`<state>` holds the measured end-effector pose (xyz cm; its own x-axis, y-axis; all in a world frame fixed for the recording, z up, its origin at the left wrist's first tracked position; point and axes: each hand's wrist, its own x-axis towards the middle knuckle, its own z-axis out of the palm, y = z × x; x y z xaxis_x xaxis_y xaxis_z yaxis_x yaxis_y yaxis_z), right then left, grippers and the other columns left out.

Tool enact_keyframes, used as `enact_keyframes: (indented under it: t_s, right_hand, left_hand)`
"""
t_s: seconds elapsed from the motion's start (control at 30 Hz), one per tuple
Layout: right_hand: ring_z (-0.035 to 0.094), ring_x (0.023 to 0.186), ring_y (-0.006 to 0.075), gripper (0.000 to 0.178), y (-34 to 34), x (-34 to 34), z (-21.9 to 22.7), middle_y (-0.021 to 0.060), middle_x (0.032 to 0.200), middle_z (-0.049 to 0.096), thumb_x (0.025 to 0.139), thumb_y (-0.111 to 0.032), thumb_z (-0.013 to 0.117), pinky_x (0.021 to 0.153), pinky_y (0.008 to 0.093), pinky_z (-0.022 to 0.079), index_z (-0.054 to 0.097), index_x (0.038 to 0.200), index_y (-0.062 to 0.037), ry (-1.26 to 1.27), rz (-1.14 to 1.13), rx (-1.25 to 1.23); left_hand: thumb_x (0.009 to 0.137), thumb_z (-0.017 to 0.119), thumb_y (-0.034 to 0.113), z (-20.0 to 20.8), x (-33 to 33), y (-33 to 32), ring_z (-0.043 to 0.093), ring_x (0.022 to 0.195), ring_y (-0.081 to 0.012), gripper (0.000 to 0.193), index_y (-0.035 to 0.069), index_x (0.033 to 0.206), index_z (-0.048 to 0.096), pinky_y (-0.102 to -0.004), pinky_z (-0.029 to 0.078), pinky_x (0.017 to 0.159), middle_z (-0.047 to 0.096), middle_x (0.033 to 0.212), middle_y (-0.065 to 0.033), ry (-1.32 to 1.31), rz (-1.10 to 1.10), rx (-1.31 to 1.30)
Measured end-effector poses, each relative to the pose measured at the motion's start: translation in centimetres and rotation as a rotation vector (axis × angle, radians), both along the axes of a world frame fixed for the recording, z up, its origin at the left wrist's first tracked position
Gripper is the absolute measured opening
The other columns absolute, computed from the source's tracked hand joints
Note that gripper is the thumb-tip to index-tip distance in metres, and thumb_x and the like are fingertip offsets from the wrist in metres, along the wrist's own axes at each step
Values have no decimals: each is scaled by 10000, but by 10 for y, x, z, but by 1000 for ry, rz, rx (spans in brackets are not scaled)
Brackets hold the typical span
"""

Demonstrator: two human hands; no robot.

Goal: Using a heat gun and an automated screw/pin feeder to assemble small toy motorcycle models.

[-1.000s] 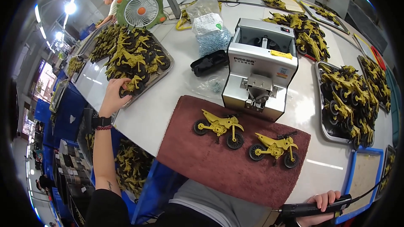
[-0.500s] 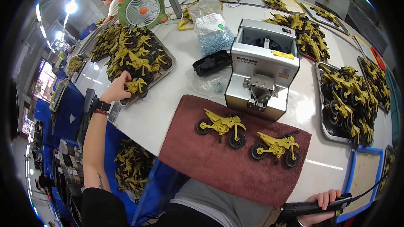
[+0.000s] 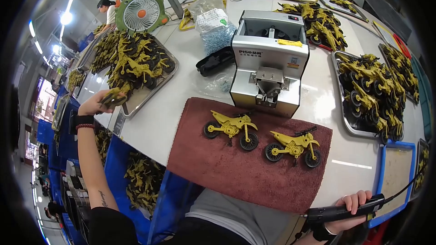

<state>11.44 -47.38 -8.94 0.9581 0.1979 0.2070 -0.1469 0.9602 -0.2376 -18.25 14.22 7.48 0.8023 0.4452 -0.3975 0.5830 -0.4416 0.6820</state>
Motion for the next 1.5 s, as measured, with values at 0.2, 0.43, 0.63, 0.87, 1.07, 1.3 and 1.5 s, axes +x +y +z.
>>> enact_keyframes:
  t_s: [0.2,0.43,0.63,0.87,1.07,1.3,1.5]
  right_hand:
    - [396,545,103,180,7,-4,9,22,749,375,913,-206,456,545,247,365,390,968,-48,-29,64,46]
    - [422,551,89,340,19,-9,10,17,775,413,883,-364,504,555,241,368,421,1003,-57,-18,34,53]
    - [430,541,114,512,15,-9,5,44,787,442,866,-508,504,541,257,373,440,1021,-25,-9,19,100]
    - [443,539,115,531,17,-9,7,51,789,466,855,-532,508,541,255,376,444,1009,-29,-14,7,92]
    - [442,541,121,519,16,-8,5,52,785,462,861,-519,502,547,266,382,443,1016,-26,-13,18,118]
    - [444,556,119,510,15,-9,8,54,801,472,867,-504,496,555,268,386,445,1034,-25,-11,31,81]
    - [428,565,121,566,12,-12,52,60,824,483,822,-550,533,557,263,370,464,1034,-30,-65,-65,-323]
  left_hand:
    - [708,714,163,-18,46,-110,532,970,-195,613,33,1254,466,-303,428,841,554,1127,-99,-363,-353,-403]
    - [540,660,49,-67,116,-249,454,849,-282,725,87,1249,512,-331,397,782,428,881,-112,-302,-753,315]
    - [547,688,142,-50,148,-299,401,818,-267,663,47,1186,540,-347,367,769,388,846,-96,-434,-617,364]
    - [654,697,272,-92,173,-365,401,933,-261,754,20,1301,403,-396,283,832,420,955,-122,-422,-551,508]
    - [620,741,426,-77,156,-358,340,1051,-301,907,70,1353,344,-428,242,875,361,1132,-157,-353,-497,703]
    - [586,755,313,-79,111,-317,455,873,-269,789,60,1256,424,-369,330,763,454,941,-109,-225,-278,695]
    - [639,724,200,-90,103,-276,524,936,-255,429,75,1032,607,-366,374,804,579,984,-54,-368,-276,552]
